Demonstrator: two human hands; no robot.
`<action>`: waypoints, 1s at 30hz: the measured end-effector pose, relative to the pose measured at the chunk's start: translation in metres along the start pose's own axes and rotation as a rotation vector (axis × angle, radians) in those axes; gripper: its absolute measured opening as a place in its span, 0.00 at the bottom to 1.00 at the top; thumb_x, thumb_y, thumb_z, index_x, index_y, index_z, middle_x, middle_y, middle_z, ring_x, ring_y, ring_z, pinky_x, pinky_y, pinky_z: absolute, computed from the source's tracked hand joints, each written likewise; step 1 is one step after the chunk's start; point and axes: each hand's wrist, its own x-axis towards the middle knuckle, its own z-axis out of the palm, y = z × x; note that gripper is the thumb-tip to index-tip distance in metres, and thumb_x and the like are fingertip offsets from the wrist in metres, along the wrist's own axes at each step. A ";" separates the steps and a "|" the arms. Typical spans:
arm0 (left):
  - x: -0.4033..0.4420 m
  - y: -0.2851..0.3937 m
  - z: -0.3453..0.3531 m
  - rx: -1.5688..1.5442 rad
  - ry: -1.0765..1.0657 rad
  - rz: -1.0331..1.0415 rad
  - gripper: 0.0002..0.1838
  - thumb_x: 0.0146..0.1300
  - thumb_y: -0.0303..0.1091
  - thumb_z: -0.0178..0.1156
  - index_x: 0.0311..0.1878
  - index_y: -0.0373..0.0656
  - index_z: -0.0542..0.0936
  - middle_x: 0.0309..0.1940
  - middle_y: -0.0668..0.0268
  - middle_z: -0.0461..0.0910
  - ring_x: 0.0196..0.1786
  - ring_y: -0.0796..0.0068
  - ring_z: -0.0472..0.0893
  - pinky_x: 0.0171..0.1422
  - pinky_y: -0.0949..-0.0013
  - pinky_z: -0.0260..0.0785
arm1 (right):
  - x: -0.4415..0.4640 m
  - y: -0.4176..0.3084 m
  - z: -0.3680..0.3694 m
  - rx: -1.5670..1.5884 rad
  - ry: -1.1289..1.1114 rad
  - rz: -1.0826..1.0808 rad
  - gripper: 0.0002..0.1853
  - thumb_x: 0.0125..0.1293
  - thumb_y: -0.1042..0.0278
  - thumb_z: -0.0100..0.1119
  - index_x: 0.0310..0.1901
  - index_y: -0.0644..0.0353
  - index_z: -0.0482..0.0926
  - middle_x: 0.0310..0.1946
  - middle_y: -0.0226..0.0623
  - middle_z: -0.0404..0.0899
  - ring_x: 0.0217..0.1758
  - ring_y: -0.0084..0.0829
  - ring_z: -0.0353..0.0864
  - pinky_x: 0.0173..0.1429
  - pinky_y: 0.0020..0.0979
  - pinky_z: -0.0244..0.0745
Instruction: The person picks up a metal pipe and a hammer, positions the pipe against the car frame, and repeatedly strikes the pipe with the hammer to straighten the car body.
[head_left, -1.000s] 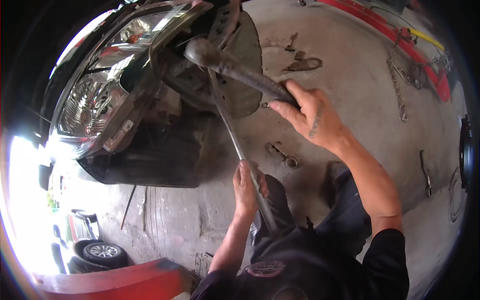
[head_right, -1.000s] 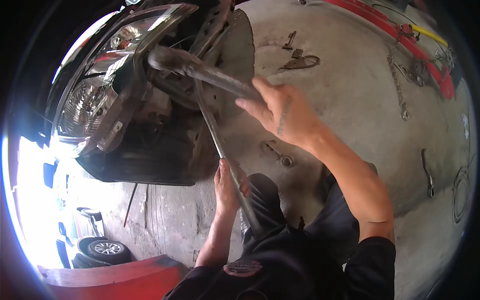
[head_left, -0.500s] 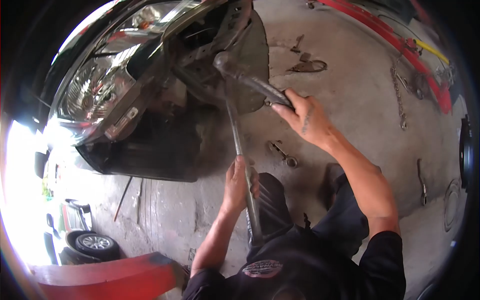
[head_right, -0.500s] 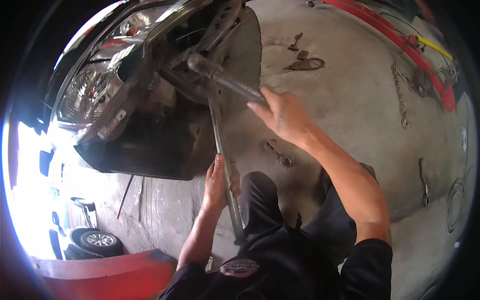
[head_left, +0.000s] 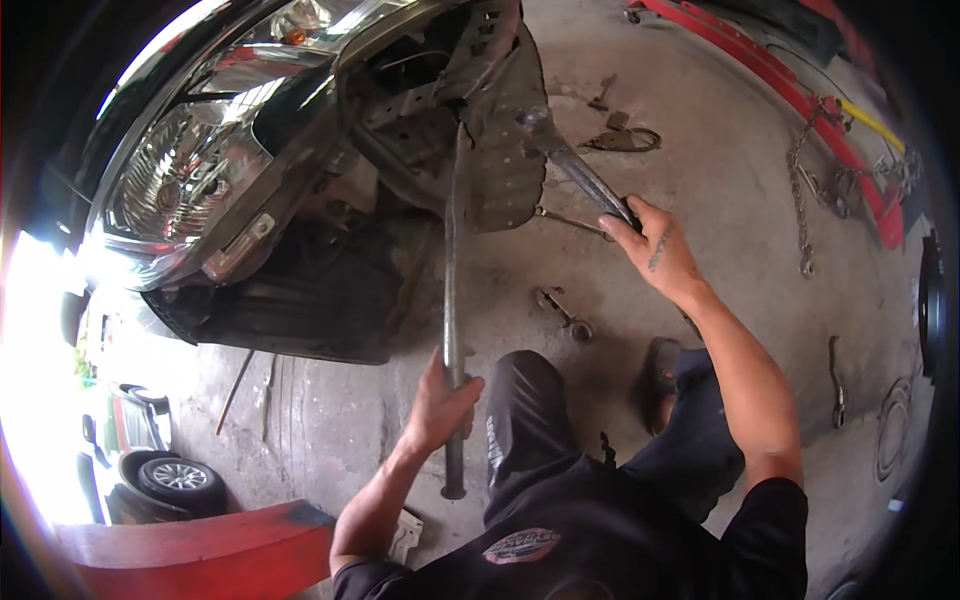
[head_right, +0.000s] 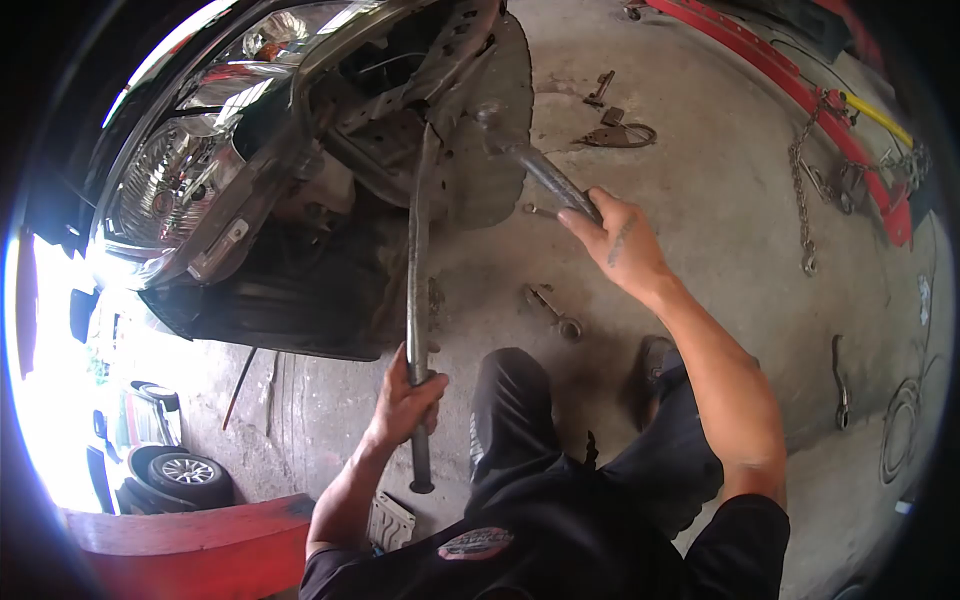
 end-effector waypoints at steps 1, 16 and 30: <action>0.001 0.003 -0.006 0.046 0.002 -0.016 0.24 0.65 0.23 0.61 0.62 0.46 0.66 0.19 0.72 0.71 0.14 0.82 0.71 0.15 0.73 0.64 | 0.005 0.013 0.004 -0.006 0.050 -0.044 0.20 0.71 0.52 0.61 0.42 0.67 0.78 0.16 0.39 0.73 0.18 0.31 0.74 0.28 0.38 0.68; -0.010 0.031 0.030 -0.128 0.051 0.104 0.19 0.63 0.25 0.62 0.55 0.37 0.69 0.21 0.69 0.70 0.12 0.78 0.70 0.15 0.72 0.62 | 0.012 0.002 -0.004 0.271 -0.146 0.312 0.18 0.73 0.53 0.58 0.37 0.64 0.74 0.12 0.29 0.65 0.10 0.24 0.67 0.15 0.33 0.63; 0.006 0.023 -0.058 0.341 0.089 0.010 0.25 0.62 0.29 0.61 0.61 0.35 0.68 0.22 0.68 0.73 0.18 0.80 0.72 0.21 0.69 0.67 | 0.008 0.010 -0.005 0.145 -0.267 0.345 0.19 0.72 0.53 0.59 0.42 0.66 0.76 0.13 0.32 0.67 0.11 0.24 0.67 0.17 0.34 0.62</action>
